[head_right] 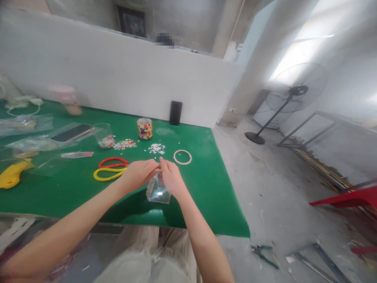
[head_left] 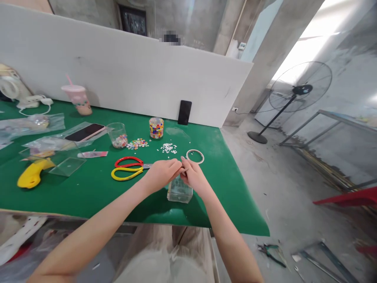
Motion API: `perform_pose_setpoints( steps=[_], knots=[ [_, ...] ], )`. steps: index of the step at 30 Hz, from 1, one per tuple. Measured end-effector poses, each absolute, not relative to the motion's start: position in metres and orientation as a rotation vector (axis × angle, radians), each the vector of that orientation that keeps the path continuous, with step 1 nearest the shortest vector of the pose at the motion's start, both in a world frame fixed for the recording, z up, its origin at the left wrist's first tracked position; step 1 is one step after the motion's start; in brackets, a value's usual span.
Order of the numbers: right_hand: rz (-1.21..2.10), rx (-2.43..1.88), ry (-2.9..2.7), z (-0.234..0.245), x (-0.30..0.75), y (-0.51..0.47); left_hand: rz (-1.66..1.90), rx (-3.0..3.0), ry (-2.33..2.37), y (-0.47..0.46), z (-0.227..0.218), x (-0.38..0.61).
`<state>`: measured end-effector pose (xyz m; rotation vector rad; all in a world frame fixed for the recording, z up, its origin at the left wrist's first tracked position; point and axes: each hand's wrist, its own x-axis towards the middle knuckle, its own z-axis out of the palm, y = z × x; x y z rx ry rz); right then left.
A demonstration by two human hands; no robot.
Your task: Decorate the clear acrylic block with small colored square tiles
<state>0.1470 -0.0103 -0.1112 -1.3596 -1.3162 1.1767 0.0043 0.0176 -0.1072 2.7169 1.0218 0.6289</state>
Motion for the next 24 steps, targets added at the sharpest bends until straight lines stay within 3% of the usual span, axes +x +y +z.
perform_pose_setpoints(
  steps=[5, 14, 24],
  knots=[
    [1.136, -1.374, -1.346, -0.114, 0.150, -0.017, 0.614, 2.611, 1.172, 0.011, -0.110, 0.011],
    [0.627, -1.544, -1.345, -0.115, 0.185, -0.028, 0.207, 2.448, 1.585, 0.000, -0.100, 0.019],
    [0.590, -1.483, -1.393, -0.135, 0.181, -0.037, -0.092, 2.478, 1.637, -0.007, -0.083, 0.041]
  ],
)
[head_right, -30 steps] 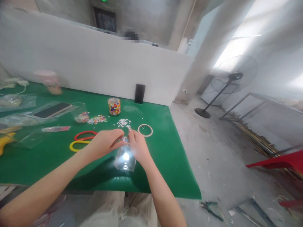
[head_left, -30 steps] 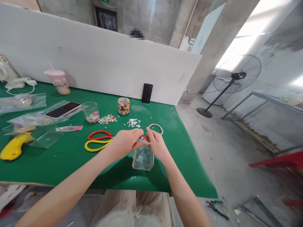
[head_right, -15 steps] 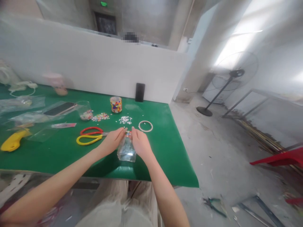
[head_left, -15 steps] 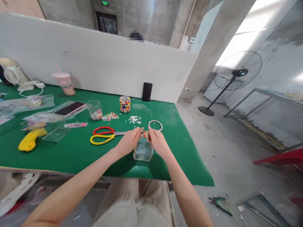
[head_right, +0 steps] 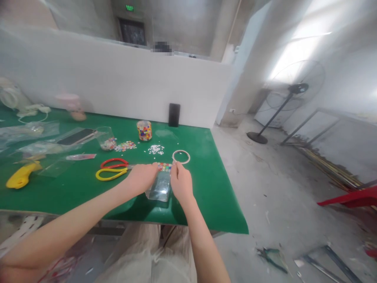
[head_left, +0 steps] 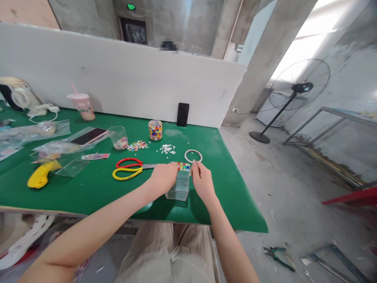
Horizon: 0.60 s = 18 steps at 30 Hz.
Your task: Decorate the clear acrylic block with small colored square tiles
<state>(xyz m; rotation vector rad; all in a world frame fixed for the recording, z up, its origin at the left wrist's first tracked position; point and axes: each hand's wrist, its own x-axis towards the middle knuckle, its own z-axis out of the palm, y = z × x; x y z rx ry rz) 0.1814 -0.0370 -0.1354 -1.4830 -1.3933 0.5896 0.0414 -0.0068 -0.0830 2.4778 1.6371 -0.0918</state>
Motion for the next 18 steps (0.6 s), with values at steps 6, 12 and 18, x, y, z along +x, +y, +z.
perform_pose_setpoints(
  steps=[6, 12, 18],
  knots=[
    [0.614, -1.450, -1.372, -0.137, 0.186, -0.041, -0.007, 2.501, 1.567, 0.005, -0.077, 0.028],
    [0.555, -1.450, -1.322, -0.140, 0.189, -0.035, 0.433, 2.521, 1.468, 0.021, -0.083, 0.003],
    [0.517, -1.320, -1.345, -0.151, 0.182, -0.013, 0.685, 2.544, 1.138, 0.015, -0.120, -0.012]
  ],
)
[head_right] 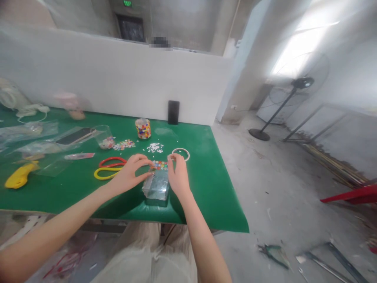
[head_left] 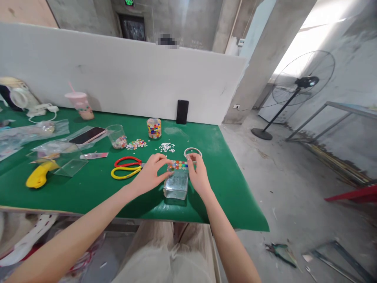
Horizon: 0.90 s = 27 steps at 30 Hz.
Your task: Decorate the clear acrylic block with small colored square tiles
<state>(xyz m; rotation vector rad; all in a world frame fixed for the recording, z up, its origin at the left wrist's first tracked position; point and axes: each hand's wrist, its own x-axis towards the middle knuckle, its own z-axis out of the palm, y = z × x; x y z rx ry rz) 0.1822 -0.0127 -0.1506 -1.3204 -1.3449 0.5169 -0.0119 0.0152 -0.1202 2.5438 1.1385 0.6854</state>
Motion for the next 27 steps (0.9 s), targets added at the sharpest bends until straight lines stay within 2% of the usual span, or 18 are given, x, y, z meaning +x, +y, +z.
perform_pose_setpoints(
  steps=[9, 27],
  knots=[
    [0.539, -1.238, -1.271, -0.174, 0.176, 0.002, 0.784, 2.504, 0.981, 0.029, -0.129, -0.015],
    [0.583, -1.198, -1.255, -0.177, 0.176, -0.002, 0.795, 2.436, 0.922, 0.026, -0.123, -0.016]
  ],
)
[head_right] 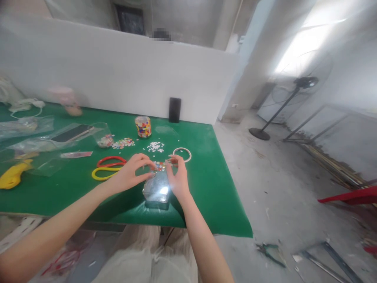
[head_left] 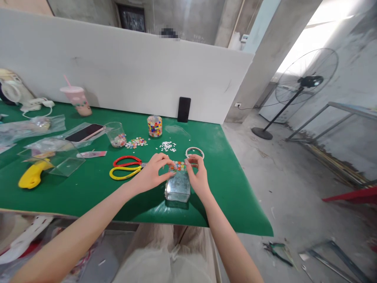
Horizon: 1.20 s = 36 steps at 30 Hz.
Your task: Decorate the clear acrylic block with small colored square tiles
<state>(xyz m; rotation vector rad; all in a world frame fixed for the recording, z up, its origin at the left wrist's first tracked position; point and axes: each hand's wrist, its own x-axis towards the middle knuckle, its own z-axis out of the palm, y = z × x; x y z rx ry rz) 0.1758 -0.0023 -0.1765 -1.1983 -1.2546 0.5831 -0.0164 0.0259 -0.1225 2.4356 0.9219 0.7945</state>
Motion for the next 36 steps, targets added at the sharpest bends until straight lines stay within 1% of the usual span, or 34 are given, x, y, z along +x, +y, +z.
perform_pose_setpoints(
  steps=[9, 26, 36],
  knots=[
    [0.693, -1.161, -1.291, -0.181, 0.176, 0.000, 0.927, 2.423, 1.033, 0.019, -0.138, -0.014],
    [0.736, -1.135, -1.326, -0.182, 0.175, -0.002, 0.894, 2.461, 1.024, 0.019, -0.134, -0.008],
    [0.754, -1.120, -1.310, -0.186, 0.175, -0.001, 0.862, 2.647, 1.109, 0.021, -0.138, -0.009]
  ],
)
